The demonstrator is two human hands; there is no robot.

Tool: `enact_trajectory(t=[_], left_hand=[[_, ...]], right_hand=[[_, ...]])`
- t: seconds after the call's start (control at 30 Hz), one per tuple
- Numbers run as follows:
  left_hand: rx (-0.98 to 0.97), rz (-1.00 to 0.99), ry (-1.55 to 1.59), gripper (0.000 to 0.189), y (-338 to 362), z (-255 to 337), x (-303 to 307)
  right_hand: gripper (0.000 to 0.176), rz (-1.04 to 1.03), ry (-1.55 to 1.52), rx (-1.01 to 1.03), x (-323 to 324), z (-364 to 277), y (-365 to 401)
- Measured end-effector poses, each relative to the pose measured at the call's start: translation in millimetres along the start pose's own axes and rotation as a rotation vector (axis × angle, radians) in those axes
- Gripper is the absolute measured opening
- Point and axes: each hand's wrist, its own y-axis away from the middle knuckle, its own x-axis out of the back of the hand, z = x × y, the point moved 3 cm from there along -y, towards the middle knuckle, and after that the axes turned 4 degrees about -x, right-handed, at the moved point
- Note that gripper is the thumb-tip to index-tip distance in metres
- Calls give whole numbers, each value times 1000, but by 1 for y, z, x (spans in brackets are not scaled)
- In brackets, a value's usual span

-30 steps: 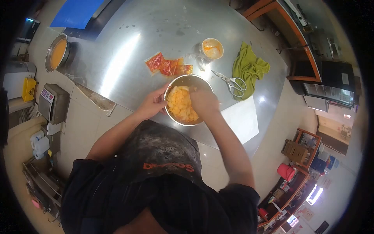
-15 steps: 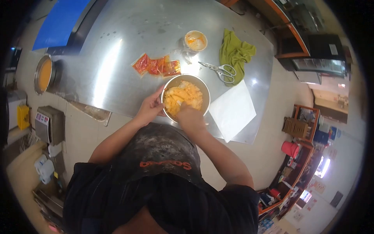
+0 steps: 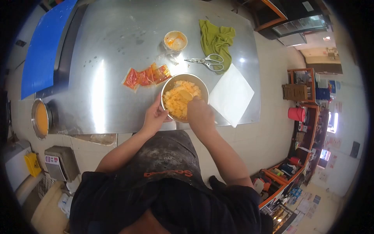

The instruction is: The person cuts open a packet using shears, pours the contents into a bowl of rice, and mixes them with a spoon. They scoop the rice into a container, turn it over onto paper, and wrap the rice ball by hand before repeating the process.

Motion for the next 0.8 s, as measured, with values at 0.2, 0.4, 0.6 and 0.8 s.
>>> enact_trajectory(t=[0.2,0.4,0.6,0.8], left_hand=[[6,-45,-23,76,-4,4,5],[-6,-86,-21,74,-11,10,7],[29,-165,-55,74,-24,16,10],[-45,-141,-59,71,-33,10,8]], right_hand=[[13,-39,-24,-139,4,4,-11],[15,104,41,-128,-69,23,-29],[15,33,-51,-55,-9,14,11],[13,29,-35,-36,-3,8,19]])
